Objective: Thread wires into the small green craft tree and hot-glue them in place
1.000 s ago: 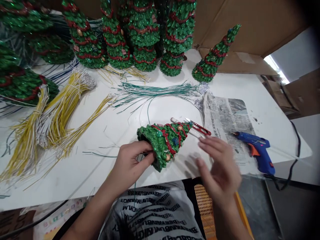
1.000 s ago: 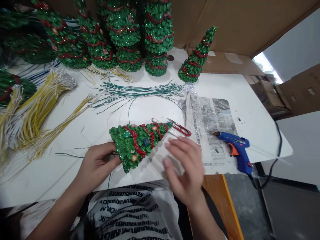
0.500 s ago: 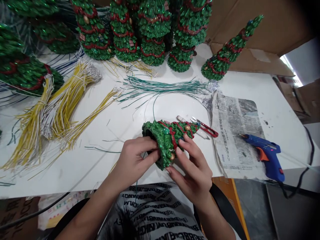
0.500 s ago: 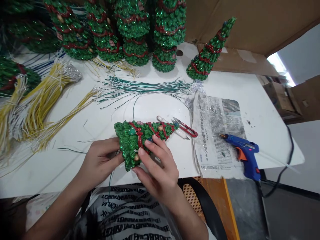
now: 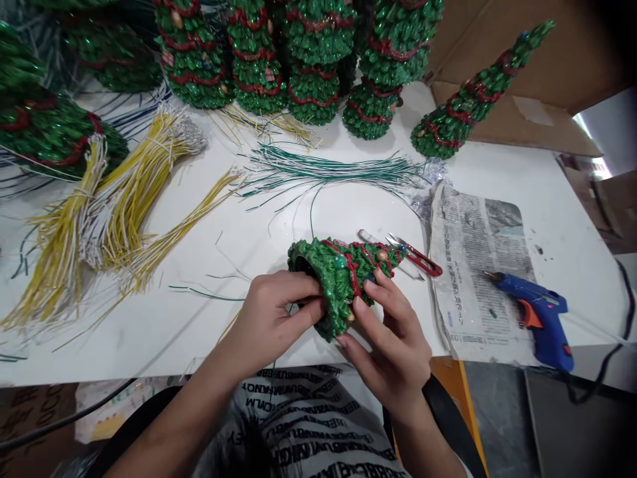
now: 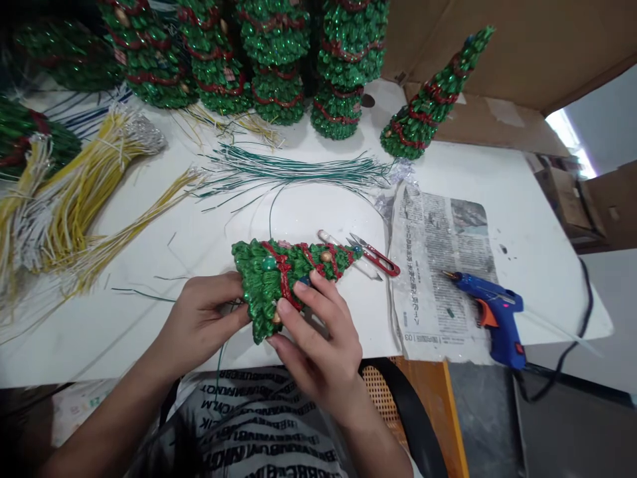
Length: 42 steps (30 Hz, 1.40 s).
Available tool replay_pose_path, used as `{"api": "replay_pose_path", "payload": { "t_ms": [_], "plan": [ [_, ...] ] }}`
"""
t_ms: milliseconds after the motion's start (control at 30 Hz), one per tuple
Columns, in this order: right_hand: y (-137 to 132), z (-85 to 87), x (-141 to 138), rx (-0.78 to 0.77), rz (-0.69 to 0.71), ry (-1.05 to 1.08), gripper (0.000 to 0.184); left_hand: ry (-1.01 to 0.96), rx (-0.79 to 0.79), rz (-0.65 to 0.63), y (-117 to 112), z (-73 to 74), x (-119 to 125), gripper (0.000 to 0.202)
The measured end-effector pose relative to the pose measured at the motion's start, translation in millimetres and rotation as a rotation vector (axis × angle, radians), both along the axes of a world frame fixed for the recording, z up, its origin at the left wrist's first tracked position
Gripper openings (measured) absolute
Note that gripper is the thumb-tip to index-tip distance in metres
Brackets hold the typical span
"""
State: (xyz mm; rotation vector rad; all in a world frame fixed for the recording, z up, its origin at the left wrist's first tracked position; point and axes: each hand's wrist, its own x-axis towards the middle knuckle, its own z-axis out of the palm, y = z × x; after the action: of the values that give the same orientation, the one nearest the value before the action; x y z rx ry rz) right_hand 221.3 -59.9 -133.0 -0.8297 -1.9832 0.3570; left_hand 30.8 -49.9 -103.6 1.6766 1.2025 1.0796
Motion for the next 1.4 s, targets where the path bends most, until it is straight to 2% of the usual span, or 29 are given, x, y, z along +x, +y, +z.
{"api": "replay_pose_path", "payload": {
  "t_ms": [467, 867, 1200, 1400],
  "plan": [
    [-0.6, 1.3, 0.5, -0.011, -0.009, -0.012, 0.061, 0.000, -0.008, 0.013, -1.2, -1.0, 0.6, 0.017],
    [-2.0, 2.7, 2.2, -0.011, -0.015, -0.046, 0.064, 0.038, 0.070, 0.031, 0.9, 3.0, 2.8, 0.020],
    [-3.2, 1.4, 2.6, 0.015, -0.010, -0.035, 0.066, 0.040, 0.106, 0.038, 0.1, 0.2, 2.8, 0.021],
    [-3.3, 2.3, 2.8, 0.024, -0.016, -0.041, 0.065, 0.065, 0.050, 0.018, 0.2, 1.8, 1.5, 0.024]
  ]
}}
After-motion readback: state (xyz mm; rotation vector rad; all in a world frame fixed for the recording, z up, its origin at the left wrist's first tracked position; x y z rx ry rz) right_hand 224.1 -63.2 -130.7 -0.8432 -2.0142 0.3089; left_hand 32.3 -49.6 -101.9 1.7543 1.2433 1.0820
